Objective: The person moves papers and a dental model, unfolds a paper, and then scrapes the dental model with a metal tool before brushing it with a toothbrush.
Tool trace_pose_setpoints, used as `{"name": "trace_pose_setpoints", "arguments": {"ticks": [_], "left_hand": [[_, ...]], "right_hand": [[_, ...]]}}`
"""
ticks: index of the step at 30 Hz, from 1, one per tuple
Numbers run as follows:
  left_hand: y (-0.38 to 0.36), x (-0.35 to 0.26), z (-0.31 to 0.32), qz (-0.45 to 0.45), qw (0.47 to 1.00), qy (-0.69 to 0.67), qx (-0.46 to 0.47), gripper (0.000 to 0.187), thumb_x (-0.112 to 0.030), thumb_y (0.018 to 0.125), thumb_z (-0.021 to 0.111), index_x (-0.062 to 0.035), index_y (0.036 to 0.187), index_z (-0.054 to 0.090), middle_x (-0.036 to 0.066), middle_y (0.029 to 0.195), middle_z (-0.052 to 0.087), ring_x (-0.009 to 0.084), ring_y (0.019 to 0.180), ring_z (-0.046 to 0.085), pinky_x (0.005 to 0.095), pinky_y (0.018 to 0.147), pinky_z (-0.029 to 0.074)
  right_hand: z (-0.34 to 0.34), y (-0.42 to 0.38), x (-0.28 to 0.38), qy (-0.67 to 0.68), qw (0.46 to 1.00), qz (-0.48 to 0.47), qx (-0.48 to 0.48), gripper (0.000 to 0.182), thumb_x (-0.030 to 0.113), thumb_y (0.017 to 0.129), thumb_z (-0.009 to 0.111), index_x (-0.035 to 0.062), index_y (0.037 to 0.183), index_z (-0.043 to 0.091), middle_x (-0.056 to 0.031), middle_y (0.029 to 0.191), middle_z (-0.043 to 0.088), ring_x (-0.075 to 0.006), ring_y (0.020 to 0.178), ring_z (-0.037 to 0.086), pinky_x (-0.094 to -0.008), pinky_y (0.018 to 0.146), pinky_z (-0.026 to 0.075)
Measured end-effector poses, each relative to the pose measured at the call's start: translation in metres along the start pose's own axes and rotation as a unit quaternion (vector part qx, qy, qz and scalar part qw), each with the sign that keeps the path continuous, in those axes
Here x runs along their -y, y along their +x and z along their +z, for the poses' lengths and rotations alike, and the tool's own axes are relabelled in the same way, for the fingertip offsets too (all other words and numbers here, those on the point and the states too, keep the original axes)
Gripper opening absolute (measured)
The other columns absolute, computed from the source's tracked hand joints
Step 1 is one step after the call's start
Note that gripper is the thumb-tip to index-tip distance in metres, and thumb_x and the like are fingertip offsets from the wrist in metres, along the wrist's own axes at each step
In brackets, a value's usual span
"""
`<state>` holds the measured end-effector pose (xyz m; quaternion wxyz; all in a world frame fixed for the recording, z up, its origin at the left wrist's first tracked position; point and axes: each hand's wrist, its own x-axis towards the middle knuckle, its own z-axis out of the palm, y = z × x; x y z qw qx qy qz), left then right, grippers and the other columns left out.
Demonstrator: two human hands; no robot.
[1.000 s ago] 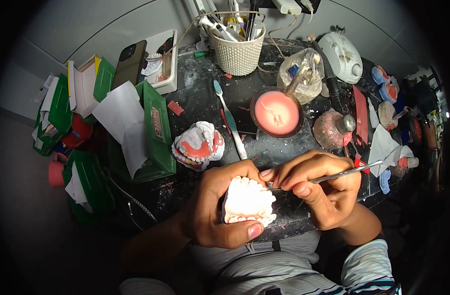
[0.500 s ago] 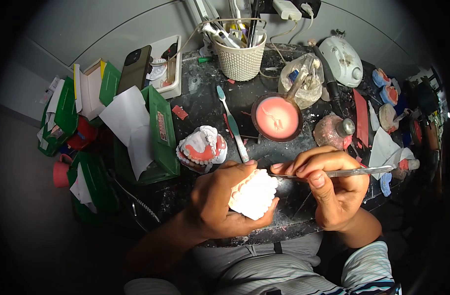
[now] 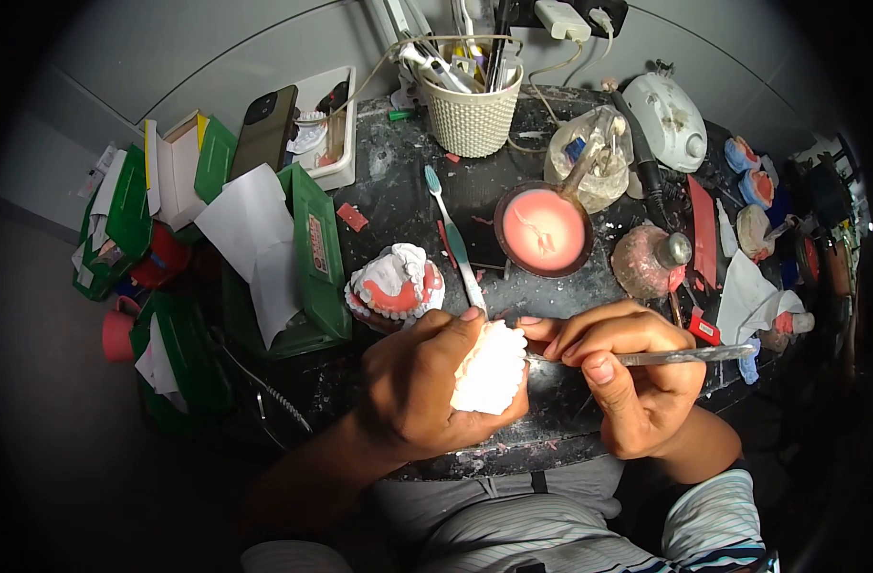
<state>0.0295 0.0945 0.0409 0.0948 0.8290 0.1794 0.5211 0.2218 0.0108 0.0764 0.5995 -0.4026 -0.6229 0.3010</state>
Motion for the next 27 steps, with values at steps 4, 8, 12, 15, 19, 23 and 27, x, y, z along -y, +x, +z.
{"name": "trace_pose_setpoints", "arguments": {"ticks": [4, 8, 12, 15, 19, 23, 27], "left_hand": [[-0.001, 0.002, -0.001, 0.004, 1.000, 0.004, 0.006, 0.057, -0.009, 0.065, 0.087, 0.0100, 0.112, 0.061, 0.015, 0.086, 0.066, 0.0264, 0.069, 0.071, 0.0334, 0.056, 0.060], [-0.002, 0.001, -0.002, 0.008, 1.000, 0.017, 0.009, 0.060, -0.010, 0.066, 0.087, 0.0102, 0.115, 0.060, 0.015, 0.086, 0.066, 0.0257, 0.068, 0.071, 0.0335, 0.056, 0.060], [-0.002, 0.002, 0.000, 0.020, 0.999, 0.037, 0.004, 0.062, -0.011, 0.067, 0.088, 0.0100, 0.117, 0.058, 0.016, 0.085, 0.066, 0.0240, 0.067, 0.071, 0.0323, 0.056, 0.060], [-0.006, -0.001, 0.001, -0.133, 0.977, -0.164, 0.036, 0.057, -0.010, 0.069, 0.086, 0.0067, 0.114, 0.057, 0.013, 0.087, 0.064, 0.0174, 0.070, 0.067, 0.0292, 0.061, 0.056], [0.004, -0.003, -0.012, -0.341, 0.835, -0.404, 0.150, 0.051, -0.007, 0.070, 0.082, 0.0011, 0.112, 0.053, 0.005, 0.093, 0.061, 0.0078, 0.083, 0.055, 0.0273, 0.075, 0.046], [0.004, 0.000, -0.014, -0.364, 0.777, -0.470, 0.207, 0.052, -0.007, 0.071, 0.082, 0.0011, 0.113, 0.052, 0.005, 0.095, 0.062, 0.0080, 0.086, 0.057, 0.0280, 0.076, 0.048], [0.002, -0.009, -0.010, -0.360, 0.773, -0.492, 0.176, 0.051, -0.006, 0.073, 0.082, 0.0005, 0.114, 0.052, 0.005, 0.098, 0.063, 0.0075, 0.089, 0.059, 0.0270, 0.079, 0.048]], "right_hand": [[0.000, -0.001, -0.001, -0.020, 1.000, -0.011, 0.013, 0.008, -0.002, 0.097, 0.065, -0.0091, 0.102, 0.064, -0.0244, 0.096, 0.070, -0.0320, 0.092, 0.075, -0.0395, 0.084, 0.061], [0.001, -0.001, 0.000, -0.028, 0.999, -0.009, 0.019, 0.009, -0.002, 0.097, 0.065, -0.0091, 0.102, 0.065, -0.0244, 0.096, 0.070, -0.0320, 0.093, 0.074, -0.0386, 0.082, 0.060], [-0.001, 0.000, 0.002, -0.048, 0.998, -0.017, 0.041, 0.008, -0.002, 0.097, 0.064, -0.0091, 0.102, 0.065, -0.0247, 0.096, 0.070, -0.0320, 0.094, 0.074, -0.0402, 0.086, 0.061], [0.000, 0.002, 0.003, -0.038, 0.998, -0.025, 0.034, 0.008, -0.003, 0.098, 0.063, -0.0091, 0.101, 0.065, -0.0243, 0.096, 0.070, -0.0320, 0.093, 0.074, -0.0438, 0.091, 0.060], [-0.005, 0.005, 0.005, 0.027, 1.000, -0.008, -0.008, 0.007, -0.003, 0.098, 0.063, -0.0090, 0.101, 0.065, -0.0237, 0.094, 0.070, -0.0315, 0.093, 0.073, -0.0492, 0.095, 0.060], [-0.001, 0.005, 0.002, 0.021, 1.000, -0.014, 0.000, 0.008, -0.004, 0.097, 0.065, -0.0092, 0.102, 0.065, -0.0238, 0.095, 0.070, -0.0308, 0.092, 0.073, -0.0488, 0.095, 0.060], [0.002, 0.005, 0.004, -0.056, 0.998, -0.023, 0.007, 0.010, -0.003, 0.095, 0.068, -0.0098, 0.102, 0.068, -0.0225, 0.095, 0.073, -0.0308, 0.091, 0.074, -0.0440, 0.090, 0.062]]}}
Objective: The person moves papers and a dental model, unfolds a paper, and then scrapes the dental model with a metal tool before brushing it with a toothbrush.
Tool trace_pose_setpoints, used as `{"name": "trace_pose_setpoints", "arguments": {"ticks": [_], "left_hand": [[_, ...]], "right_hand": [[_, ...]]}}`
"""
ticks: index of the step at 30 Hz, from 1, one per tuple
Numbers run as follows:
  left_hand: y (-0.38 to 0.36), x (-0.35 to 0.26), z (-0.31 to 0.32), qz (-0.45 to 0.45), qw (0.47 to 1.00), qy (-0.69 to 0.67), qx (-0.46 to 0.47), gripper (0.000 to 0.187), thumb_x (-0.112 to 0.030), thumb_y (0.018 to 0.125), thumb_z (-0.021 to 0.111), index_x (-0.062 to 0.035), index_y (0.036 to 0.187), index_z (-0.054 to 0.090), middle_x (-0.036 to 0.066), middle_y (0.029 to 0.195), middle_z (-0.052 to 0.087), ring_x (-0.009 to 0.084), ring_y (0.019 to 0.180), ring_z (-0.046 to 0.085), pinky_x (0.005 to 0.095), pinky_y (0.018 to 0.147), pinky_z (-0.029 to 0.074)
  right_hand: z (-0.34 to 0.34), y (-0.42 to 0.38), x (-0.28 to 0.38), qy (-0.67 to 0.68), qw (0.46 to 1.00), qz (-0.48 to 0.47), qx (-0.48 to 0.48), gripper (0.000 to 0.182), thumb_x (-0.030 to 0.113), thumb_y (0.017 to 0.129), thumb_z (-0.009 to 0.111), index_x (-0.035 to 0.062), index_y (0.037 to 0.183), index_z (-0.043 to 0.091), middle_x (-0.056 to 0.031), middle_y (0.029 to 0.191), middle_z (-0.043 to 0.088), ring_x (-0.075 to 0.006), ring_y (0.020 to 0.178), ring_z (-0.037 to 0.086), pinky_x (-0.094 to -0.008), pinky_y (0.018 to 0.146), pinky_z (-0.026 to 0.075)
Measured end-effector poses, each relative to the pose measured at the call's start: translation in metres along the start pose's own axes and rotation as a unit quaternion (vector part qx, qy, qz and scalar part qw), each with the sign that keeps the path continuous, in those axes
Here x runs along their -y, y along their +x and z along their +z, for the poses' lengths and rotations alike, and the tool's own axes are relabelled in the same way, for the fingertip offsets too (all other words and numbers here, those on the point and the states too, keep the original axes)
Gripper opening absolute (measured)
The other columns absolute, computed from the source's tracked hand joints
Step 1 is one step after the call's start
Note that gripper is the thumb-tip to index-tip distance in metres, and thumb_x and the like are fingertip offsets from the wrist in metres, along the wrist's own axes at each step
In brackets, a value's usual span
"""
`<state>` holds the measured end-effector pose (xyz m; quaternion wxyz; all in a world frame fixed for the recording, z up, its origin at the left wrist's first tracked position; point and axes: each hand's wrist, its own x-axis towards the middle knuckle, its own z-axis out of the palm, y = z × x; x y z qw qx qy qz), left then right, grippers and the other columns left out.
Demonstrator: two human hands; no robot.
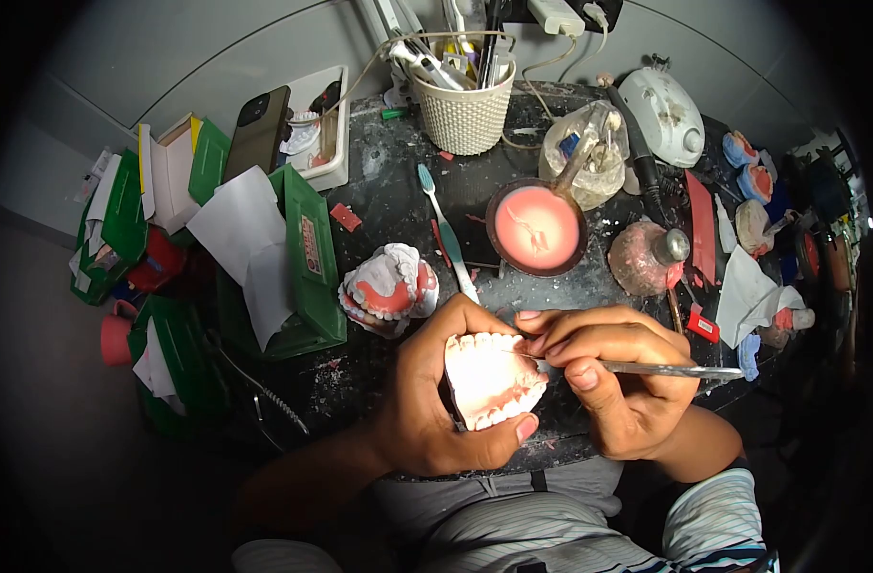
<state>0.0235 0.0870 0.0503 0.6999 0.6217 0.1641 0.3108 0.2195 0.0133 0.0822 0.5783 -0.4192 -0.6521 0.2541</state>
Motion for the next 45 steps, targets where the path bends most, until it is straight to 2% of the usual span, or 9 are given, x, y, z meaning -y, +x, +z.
{"name": "trace_pose_setpoints", "arguments": {"ticks": [4, 12, 23, 25, 26, 32, 39, 42, 45], "left_hand": [[-0.001, 0.001, 0.006, -0.007, 0.999, -0.035, -0.029, 0.052, -0.007, 0.074, 0.083, 0.0002, 0.114, 0.051, 0.005, 0.099, 0.063, 0.0065, 0.090, 0.058, 0.0263, 0.080, 0.048], [-0.001, 0.002, 0.004, 0.014, 1.000, 0.001, -0.011, 0.053, -0.008, 0.075, 0.083, 0.0011, 0.115, 0.049, 0.005, 0.100, 0.062, 0.0063, 0.091, 0.056, 0.0266, 0.082, 0.048], [-0.003, 0.000, 0.005, -0.012, 0.999, -0.030, -0.018, 0.045, -0.006, 0.075, 0.079, 0.0000, 0.108, 0.050, 0.004, 0.094, 0.061, 0.0056, 0.086, 0.054, 0.0266, 0.077, 0.046], [-0.005, -0.001, 0.004, -0.049, 0.998, -0.027, -0.005, 0.047, -0.016, 0.075, 0.078, -0.0003, 0.108, 0.049, 0.006, 0.093, 0.062, 0.0092, 0.088, 0.053, 0.0323, 0.096, 0.042], [-0.005, -0.002, 0.004, -0.049, 0.998, -0.027, -0.006, 0.047, -0.016, 0.075, 0.078, -0.0003, 0.108, 0.049, 0.006, 0.093, 0.062, 0.0092, 0.088, 0.053, 0.0323, 0.096, 0.042], [-0.003, -0.005, 0.000, -0.067, 0.997, -0.025, 0.002, 0.047, -0.016, 0.073, 0.078, -0.0007, 0.106, 0.049, 0.005, 0.091, 0.060, 0.0089, 0.086, 0.052, 0.0308, 0.094, 0.042], [0.001, 0.003, -0.007, -0.073, 0.994, -0.063, 0.061, 0.045, -0.015, 0.072, 0.076, -0.0007, 0.107, 0.052, 0.005, 0.090, 0.061, 0.0087, 0.083, 0.053, 0.0282, 0.076, 0.043], [0.004, 0.012, -0.005, -0.065, 0.989, -0.115, 0.062, 0.042, -0.015, 0.075, 0.080, -0.0011, 0.106, 0.056, 0.003, 0.092, 0.065, 0.0088, 0.083, 0.057, 0.0279, 0.071, 0.045], [0.009, 0.015, -0.002, -0.046, 0.996, -0.077, 0.005, 0.039, -0.019, 0.068, 0.085, -0.0005, 0.092, 0.060, 0.004, 0.083, 0.066, 0.0103, 0.075, 0.058, 0.0283, 0.065, 0.046]], "right_hand": [[0.002, -0.001, -0.004, -0.013, 1.000, -0.008, -0.002, 0.010, -0.003, 0.094, 0.069, -0.0096, 0.101, 0.069, -0.0220, 0.095, 0.073, -0.0304, 0.090, 0.074, -0.0422, 0.087, 0.062], [0.002, -0.003, -0.005, -0.015, 1.000, 0.006, 0.001, 0.010, -0.004, 0.093, 0.069, -0.0090, 0.102, 0.070, -0.0217, 0.095, 0.074, -0.0279, 0.088, 0.074, -0.0377, 0.082, 0.061], [0.003, -0.005, -0.011, 0.011, 1.000, 0.012, 0.011, 0.007, -0.005, 0.096, 0.064, -0.0094, 0.101, 0.067, -0.0238, 0.094, 0.072, -0.0297, 0.087, 0.074, -0.0400, 0.084, 0.060], [0.003, -0.005, -0.011, 0.019, 1.000, 0.019, 0.011, 0.007, -0.004, 0.096, 0.064, -0.0095, 0.101, 0.067, -0.0239, 0.094, 0.072, -0.0299, 0.087, 0.074, -0.0403, 0.084, 0.060], [0.002, -0.004, -0.010, 0.020, 0.999, 0.021, 0.015, 0.008, -0.004, 0.096, 0.064, -0.0097, 0.101, 0.067, -0.0240, 0.094, 0.072, -0.0301, 0.088, 0.074, -0.0405, 0.084, 0.060], [-0.001, -0.004, -0.010, 0.038, 0.999, 0.027, 0.024, 0.008, -0.004, 0.097, 0.064, -0.0103, 0.101, 0.067, -0.0242, 0.094, 0.072, -0.0304, 0.089, 0.074, -0.0407, 0.085, 0.060], [-0.006, -0.003, -0.006, 0.023, 0.998, 0.053, 0.032, 0.007, -0.006, 0.095, 0.063, -0.0095, 0.097, 0.068, -0.0220, 0.091, 0.073, -0.0283, 0.086, 0.074, -0.0386, 0.081, 0.059], [-0.003, -0.007, -0.006, -0.008, 0.998, 0.066, 0.004, 0.012, -0.003, 0.098, 0.056, -0.0078, 0.096, 0.066, -0.0208, 0.091, 0.071, -0.0277, 0.084, 0.071, -0.0394, 0.081, 0.058], [-0.006, -0.018, -0.018, -0.009, 0.995, 0.097, 0.004, 0.020, 0.008, 0.104, 0.051, -0.0100, 0.099, 0.060, -0.0219, 0.097, 0.065, -0.0285, 0.093, 0.065, -0.0430, 0.091, 0.055]]}}
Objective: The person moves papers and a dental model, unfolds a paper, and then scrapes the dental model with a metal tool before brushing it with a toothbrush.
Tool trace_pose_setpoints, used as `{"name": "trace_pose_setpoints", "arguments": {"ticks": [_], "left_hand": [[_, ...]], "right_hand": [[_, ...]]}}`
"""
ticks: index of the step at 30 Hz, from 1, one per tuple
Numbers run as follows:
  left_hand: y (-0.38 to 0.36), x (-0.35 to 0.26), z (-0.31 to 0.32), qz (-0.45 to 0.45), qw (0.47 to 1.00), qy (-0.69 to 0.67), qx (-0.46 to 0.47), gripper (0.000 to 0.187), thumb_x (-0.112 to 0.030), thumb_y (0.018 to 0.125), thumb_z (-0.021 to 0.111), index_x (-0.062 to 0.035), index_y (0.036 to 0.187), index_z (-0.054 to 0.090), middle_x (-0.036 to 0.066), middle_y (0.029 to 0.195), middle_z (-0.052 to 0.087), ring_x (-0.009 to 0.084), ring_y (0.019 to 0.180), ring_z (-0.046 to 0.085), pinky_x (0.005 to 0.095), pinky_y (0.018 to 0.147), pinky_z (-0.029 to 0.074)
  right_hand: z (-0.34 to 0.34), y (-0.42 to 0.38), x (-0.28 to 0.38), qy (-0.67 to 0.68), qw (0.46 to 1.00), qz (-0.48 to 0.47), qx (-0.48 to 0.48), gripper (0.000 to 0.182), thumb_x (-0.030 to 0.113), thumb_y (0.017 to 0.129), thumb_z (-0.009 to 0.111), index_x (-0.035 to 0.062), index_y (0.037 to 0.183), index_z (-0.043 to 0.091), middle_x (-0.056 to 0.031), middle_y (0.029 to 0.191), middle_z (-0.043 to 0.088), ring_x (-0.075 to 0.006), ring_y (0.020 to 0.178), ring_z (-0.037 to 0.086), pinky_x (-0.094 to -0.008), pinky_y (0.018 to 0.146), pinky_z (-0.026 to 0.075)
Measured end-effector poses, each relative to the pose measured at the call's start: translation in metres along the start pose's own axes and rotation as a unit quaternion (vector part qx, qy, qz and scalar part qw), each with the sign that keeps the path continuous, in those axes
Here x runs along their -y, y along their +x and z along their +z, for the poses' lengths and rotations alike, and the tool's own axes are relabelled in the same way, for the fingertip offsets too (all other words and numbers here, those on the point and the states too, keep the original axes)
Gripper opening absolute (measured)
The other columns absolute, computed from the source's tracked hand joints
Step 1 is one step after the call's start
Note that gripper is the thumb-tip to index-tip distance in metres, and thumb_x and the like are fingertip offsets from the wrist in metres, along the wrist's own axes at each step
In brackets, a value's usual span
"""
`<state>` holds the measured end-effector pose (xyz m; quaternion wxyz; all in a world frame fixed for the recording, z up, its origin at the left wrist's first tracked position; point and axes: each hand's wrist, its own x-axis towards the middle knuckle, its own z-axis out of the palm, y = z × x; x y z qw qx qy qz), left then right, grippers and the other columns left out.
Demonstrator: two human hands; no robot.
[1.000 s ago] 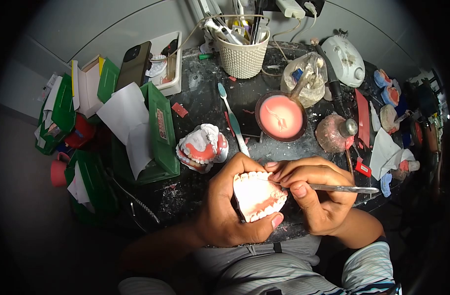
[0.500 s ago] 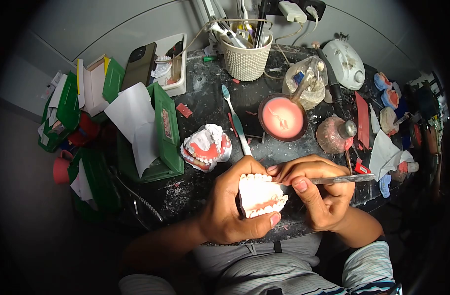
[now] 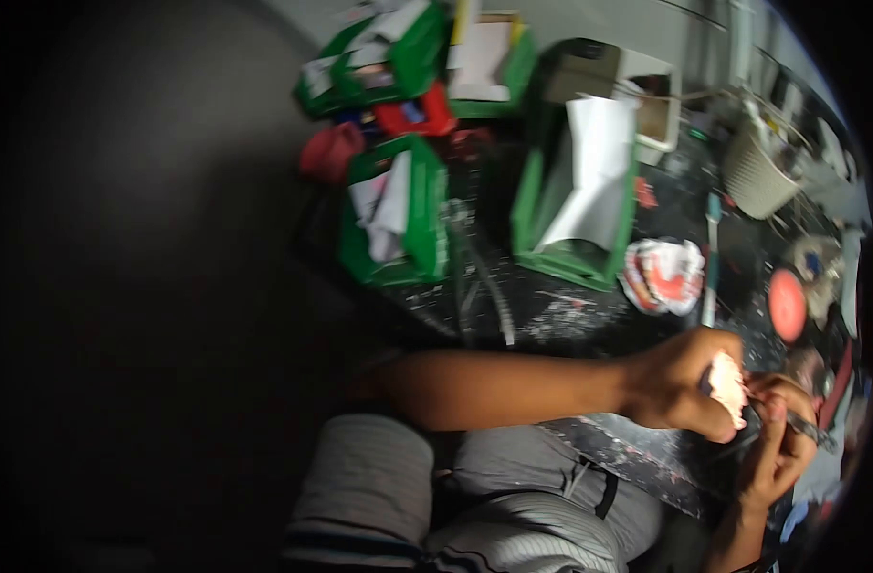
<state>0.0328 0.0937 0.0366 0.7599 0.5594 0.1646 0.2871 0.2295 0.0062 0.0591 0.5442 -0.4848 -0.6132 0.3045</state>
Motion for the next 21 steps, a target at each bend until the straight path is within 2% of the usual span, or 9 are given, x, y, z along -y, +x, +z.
{"name": "trace_pose_setpoints", "arguments": {"ticks": [4, 9, 13, 15, 16, 17, 18, 19, 21], "left_hand": [[0.002, 0.001, 0.002, -0.024, 0.998, -0.053, -0.006, 0.039, -0.015, 0.066, 0.084, 0.0045, 0.088, 0.059, 0.007, 0.074, 0.066, 0.0117, 0.069, 0.060, 0.0299, 0.060, 0.047], [0.001, -0.001, 0.001, -0.031, 0.996, -0.085, 0.001, 0.037, -0.012, 0.067, 0.082, 0.0055, 0.090, 0.060, 0.008, 0.074, 0.068, 0.0124, 0.068, 0.062, 0.0294, 0.059, 0.048], [-0.002, -0.007, -0.001, -0.016, 0.996, -0.085, 0.006, 0.034, -0.010, 0.071, 0.080, 0.0031, 0.094, 0.059, 0.006, 0.079, 0.069, 0.0110, 0.072, 0.063, 0.0289, 0.062, 0.049], [-0.006, -0.011, -0.004, -0.042, 0.995, -0.091, 0.020, 0.035, -0.013, 0.074, 0.083, -0.0005, 0.098, 0.060, 0.005, 0.089, 0.069, 0.0103, 0.080, 0.063, 0.0287, 0.066, 0.049], [-0.006, -0.008, -0.003, -0.003, 0.997, -0.079, -0.001, 0.036, -0.020, 0.073, 0.084, -0.0008, 0.094, 0.062, 0.006, 0.084, 0.069, 0.0110, 0.078, 0.063, 0.0293, 0.068, 0.049], [-0.007, -0.012, -0.004, -0.017, 0.995, -0.094, -0.001, 0.036, -0.018, 0.074, 0.084, -0.0012, 0.098, 0.063, 0.006, 0.088, 0.071, 0.0121, 0.082, 0.066, 0.0290, 0.072, 0.050], [-0.007, -0.020, -0.006, -0.054, 0.995, -0.084, 0.003, 0.037, -0.015, 0.074, 0.082, -0.0012, 0.103, 0.064, 0.008, 0.094, 0.073, 0.0134, 0.088, 0.067, 0.0296, 0.076, 0.051], [-0.006, -0.016, -0.005, -0.039, 0.995, -0.097, -0.004, 0.034, -0.010, 0.073, 0.079, -0.0017, 0.102, 0.063, 0.005, 0.092, 0.071, 0.0131, 0.086, 0.065, 0.0295, 0.078, 0.050], [-0.008, -0.005, -0.009, -0.061, 0.992, -0.111, -0.009, 0.041, -0.016, 0.069, 0.079, -0.0026, 0.101, 0.057, 0.005, 0.088, 0.065, 0.0126, 0.084, 0.060, 0.0311, 0.075, 0.047]], "right_hand": [[-0.006, -0.010, -0.011, 0.012, 0.998, 0.052, -0.033, 0.021, 0.008, 0.106, 0.048, -0.0100, 0.104, 0.058, -0.0227, 0.105, 0.063, -0.0287, 0.100, 0.065, -0.0408, 0.095, 0.053], [-0.004, -0.009, -0.008, -0.003, 1.000, 0.014, -0.018, 0.020, 0.006, 0.107, 0.046, -0.0108, 0.105, 0.056, -0.0242, 0.107, 0.061, -0.0312, 0.101, 0.064, -0.0426, 0.094, 0.055], [0.006, -0.002, 0.005, -0.035, 0.999, -0.036, -0.011, 0.016, 0.005, 0.103, 0.050, -0.0083, 0.101, 0.059, -0.0229, 0.099, 0.065, -0.0300, 0.094, 0.066, -0.0425, 0.089, 0.056], [0.014, 0.005, 0.013, -0.037, 0.997, -0.063, 0.003, 0.011, 0.000, 0.100, 0.053, -0.0072, 0.102, 0.061, -0.0221, 0.096, 0.068, -0.0300, 0.090, 0.068, -0.0414, 0.084, 0.058], [0.013, 0.009, 0.016, -0.052, 0.996, -0.073, 0.007, 0.009, -0.003, 0.098, 0.055, -0.0069, 0.103, 0.062, -0.0218, 0.096, 0.069, -0.0302, 0.088, 0.070, -0.0412, 0.082, 0.059], [0.013, 0.014, 0.018, -0.072, 0.992, -0.101, 0.014, 0.009, -0.009, 0.094, 0.059, -0.0072, 0.101, 0.065, -0.0211, 0.097, 0.072, -0.0298, 0.087, 0.072, -0.0395, 0.079, 0.060], [0.012, 0.014, 0.018, -0.031, 0.997, -0.074, 0.012, 0.009, -0.010, 0.092, 0.064, -0.0078, 0.100, 0.068, -0.0211, 0.099, 0.074, -0.0289, 0.090, 0.074, -0.0373, 0.079, 0.061], [0.009, 0.014, 0.016, -0.025, 0.997, -0.068, 0.017, 0.010, -0.009, 0.091, 0.067, -0.0081, 0.100, 0.070, -0.0213, 0.099, 0.074, -0.0280, 0.089, 0.074, -0.0357, 0.078, 0.061], [0.012, 0.012, 0.007, -0.020, 0.995, -0.100, -0.004, 0.010, -0.007, 0.091, 0.067, -0.0084, 0.101, 0.069, -0.0209, 0.099, 0.072, -0.0292, 0.087, 0.073, -0.0363, 0.077, 0.059]]}}
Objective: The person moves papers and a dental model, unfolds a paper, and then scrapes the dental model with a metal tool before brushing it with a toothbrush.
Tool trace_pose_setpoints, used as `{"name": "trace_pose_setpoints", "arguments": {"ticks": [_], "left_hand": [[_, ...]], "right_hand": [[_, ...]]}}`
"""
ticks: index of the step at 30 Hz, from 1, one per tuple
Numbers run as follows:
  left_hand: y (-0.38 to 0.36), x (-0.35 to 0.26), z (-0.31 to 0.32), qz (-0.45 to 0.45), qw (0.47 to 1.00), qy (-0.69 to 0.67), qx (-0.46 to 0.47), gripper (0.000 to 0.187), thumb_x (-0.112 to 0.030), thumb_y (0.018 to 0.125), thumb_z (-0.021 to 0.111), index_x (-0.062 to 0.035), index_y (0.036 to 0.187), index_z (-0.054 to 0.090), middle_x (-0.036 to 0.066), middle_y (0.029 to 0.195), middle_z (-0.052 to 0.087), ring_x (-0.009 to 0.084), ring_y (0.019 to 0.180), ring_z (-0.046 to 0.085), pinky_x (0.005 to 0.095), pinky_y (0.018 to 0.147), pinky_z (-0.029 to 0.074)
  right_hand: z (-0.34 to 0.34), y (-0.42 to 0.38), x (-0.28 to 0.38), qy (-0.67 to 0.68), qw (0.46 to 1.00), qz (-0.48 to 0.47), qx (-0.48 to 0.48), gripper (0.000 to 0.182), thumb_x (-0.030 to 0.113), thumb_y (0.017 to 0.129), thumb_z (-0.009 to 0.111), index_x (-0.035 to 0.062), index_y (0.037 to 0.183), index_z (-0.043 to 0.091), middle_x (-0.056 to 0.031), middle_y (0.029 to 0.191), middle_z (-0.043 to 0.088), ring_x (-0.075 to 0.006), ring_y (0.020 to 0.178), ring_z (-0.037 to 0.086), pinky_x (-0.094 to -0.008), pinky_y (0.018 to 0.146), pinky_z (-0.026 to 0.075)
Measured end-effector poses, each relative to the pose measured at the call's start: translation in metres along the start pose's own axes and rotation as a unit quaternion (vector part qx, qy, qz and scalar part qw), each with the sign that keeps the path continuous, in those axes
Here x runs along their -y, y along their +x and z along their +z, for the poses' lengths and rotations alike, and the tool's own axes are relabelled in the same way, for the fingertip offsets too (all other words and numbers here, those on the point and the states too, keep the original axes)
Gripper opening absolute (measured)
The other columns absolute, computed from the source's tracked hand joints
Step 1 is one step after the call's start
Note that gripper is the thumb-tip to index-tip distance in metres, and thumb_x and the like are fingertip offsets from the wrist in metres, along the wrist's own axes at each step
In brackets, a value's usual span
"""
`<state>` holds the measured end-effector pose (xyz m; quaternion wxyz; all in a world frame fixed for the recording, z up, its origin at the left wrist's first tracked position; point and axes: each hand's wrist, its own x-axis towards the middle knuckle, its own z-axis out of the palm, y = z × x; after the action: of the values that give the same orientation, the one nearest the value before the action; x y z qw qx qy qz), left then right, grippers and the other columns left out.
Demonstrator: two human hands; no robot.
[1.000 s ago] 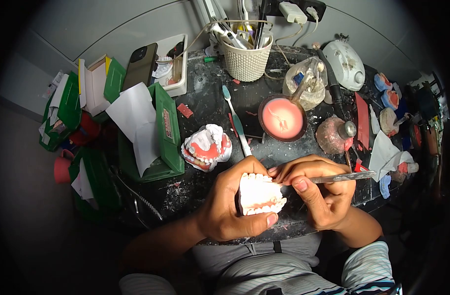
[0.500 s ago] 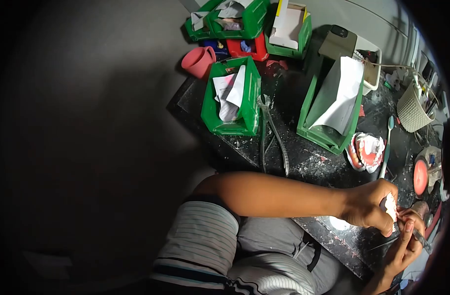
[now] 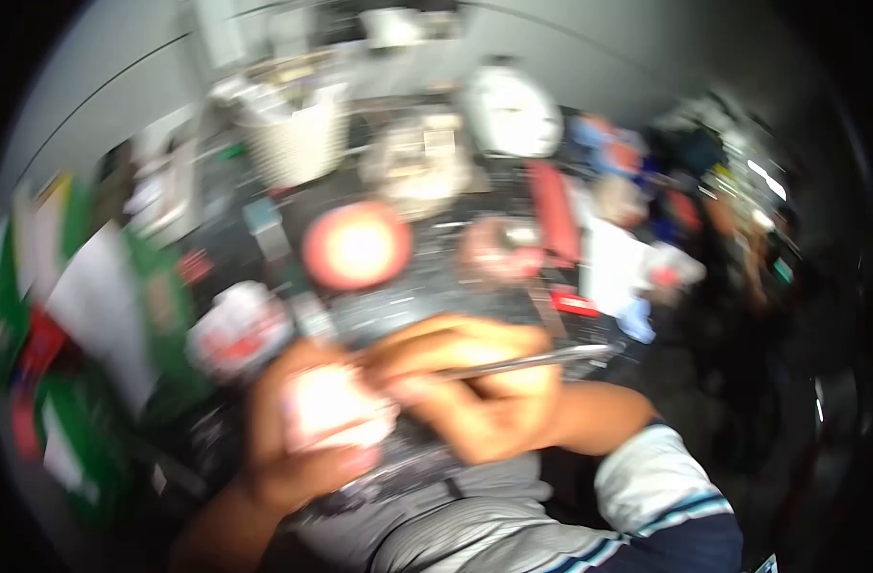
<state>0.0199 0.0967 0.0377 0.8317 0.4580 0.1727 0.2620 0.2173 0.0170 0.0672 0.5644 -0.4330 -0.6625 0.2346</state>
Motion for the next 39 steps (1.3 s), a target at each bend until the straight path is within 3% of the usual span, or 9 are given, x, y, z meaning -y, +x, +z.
{"name": "trace_pose_setpoints", "arguments": {"ticks": [3, 5, 19, 28, 29, 31, 33, 37, 39], "left_hand": [[-0.006, 0.016, -0.003, 0.065, 0.995, 0.031, -0.065, 0.064, -0.031, 0.068, 0.080, -0.0001, 0.113, 0.046, 0.016, 0.094, 0.063, 0.0173, 0.067, 0.058, 0.0332, 0.065, 0.049], [-0.010, 0.019, -0.003, 0.057, 0.989, 0.091, -0.101, 0.066, -0.031, 0.063, 0.074, -0.0027, 0.116, 0.045, 0.005, 0.094, 0.053, 0.0097, 0.067, 0.051, 0.0215, 0.050, 0.037], [-0.014, 0.022, -0.001, 0.095, 0.990, 0.054, -0.094, 0.094, -0.032, 0.077, 0.068, 0.0086, 0.153, 0.029, 0.004, 0.074, 0.052, 0.0082, 0.054, 0.045, 0.0203, 0.044, 0.034], [-0.007, 0.016, 0.023, 0.162, 0.974, 0.128, -0.098, 0.077, -0.033, 0.077, 0.063, 0.0055, 0.138, 0.035, 0.010, 0.082, 0.054, 0.0138, 0.053, 0.049, 0.0240, 0.044, 0.039], [-0.009, 0.007, 0.024, 0.105, 0.983, 0.097, -0.112, 0.081, -0.035, 0.069, 0.081, 0.0007, 0.127, 0.038, 0.019, 0.097, 0.062, 0.0186, 0.059, 0.058, 0.0297, 0.051, 0.049], [-0.007, 0.016, 0.024, 0.135, 0.973, 0.103, -0.155, 0.096, -0.035, 0.074, 0.083, 0.0004, 0.143, 0.026, 0.019, 0.105, 0.060, 0.0194, 0.061, 0.060, 0.0267, 0.044, 0.046], [-0.010, 0.018, -0.006, 0.156, 0.931, 0.314, -0.102, 0.073, -0.031, 0.077, 0.081, -0.0007, 0.129, 0.040, 0.011, 0.102, 0.053, 0.0156, 0.079, 0.054, 0.0314, 0.066, 0.048], [-0.010, -0.001, 0.021, 0.184, 0.967, 0.173, -0.013, 0.065, -0.002, 0.079, 0.074, -0.0004, 0.130, 0.035, 0.014, 0.111, 0.057, 0.0159, 0.098, 0.059, 0.0336, 0.086, 0.050], [-0.010, 0.005, 0.016, 0.186, 0.970, 0.158, 0.006, 0.065, -0.004, 0.079, 0.075, -0.0007, 0.130, 0.035, 0.014, 0.114, 0.056, 0.0155, 0.101, 0.058, 0.0340, 0.086, 0.050]], "right_hand": [[0.003, -0.002, 0.000, 0.052, 0.998, -0.012, -0.027, 0.008, -0.007, 0.093, 0.065, -0.0096, 0.100, 0.068, -0.0226, 0.099, 0.071, -0.0310, 0.089, 0.072, -0.0364, 0.079, 0.058], [0.004, -0.004, 0.001, 0.056, 0.995, -0.064, -0.046, 0.007, -0.006, 0.094, 0.065, -0.0090, 0.099, 0.067, -0.0220, 0.098, 0.069, -0.0318, 0.086, 0.071, -0.0364, 0.076, 0.056], [0.014, -0.005, -0.007, 0.057, 0.987, -0.115, -0.100, 0.014, 0.007, 0.097, 0.064, -0.0055, 0.090, 0.064, -0.0180, 0.082, 0.065, -0.0306, 0.073, 0.065, -0.0398, 0.065, 0.051], [0.010, -0.011, 0.002, 0.070, 0.993, -0.067, -0.073, 0.008, 0.003, 0.097, 0.064, -0.0048, 0.097, 0.065, -0.0176, 0.092, 0.068, -0.0313, 0.080, 0.068, -0.0398, 0.071, 0.053], [0.010, -0.013, 0.004, 0.081, 0.995, -0.025, -0.054, 0.007, 0.002, 0.097, 0.063, -0.0054, 0.098, 0.065, -0.0186, 0.094, 0.069, -0.0317, 0.084, 0.070, -0.0398, 0.074, 0.055], [0.016, -0.009, -0.004, 0.046, 0.989, -0.083, -0.113, 0.010, 0.004, 0.099, 0.061, -0.0036, 0.096, 0.067, -0.0144, 0.085, 0.069, -0.0277, 0.078, 0.070, -0.0390, 0.072, 0.055], [0.009, -0.009, -0.005, 0.059, 0.994, -0.067, -0.068, 0.007, -0.001, 0.098, 0.061, -0.0052, 0.097, 0.067, -0.0149, 0.089, 0.071, -0.0263, 0.081, 0.071, -0.0390, 0.074, 0.057], [0.002, -0.004, 0.006, 0.109, 0.992, -0.040, -0.049, 0.008, -0.007, 0.096, 0.063, -0.0081, 0.104, 0.066, -0.0219, 0.094, 0.072, -0.0313, 0.093, 0.074, -0.0439, 0.088, 0.060], [0.001, -0.002, 0.008, 0.106, 0.993, -0.035, -0.046, 0.009, -0.005, 0.097, 0.063, -0.0087, 0.105, 0.065, -0.0238, 0.096, 0.071, -0.0334, 0.094, 0.074, -0.0457, 0.089, 0.061]]}}
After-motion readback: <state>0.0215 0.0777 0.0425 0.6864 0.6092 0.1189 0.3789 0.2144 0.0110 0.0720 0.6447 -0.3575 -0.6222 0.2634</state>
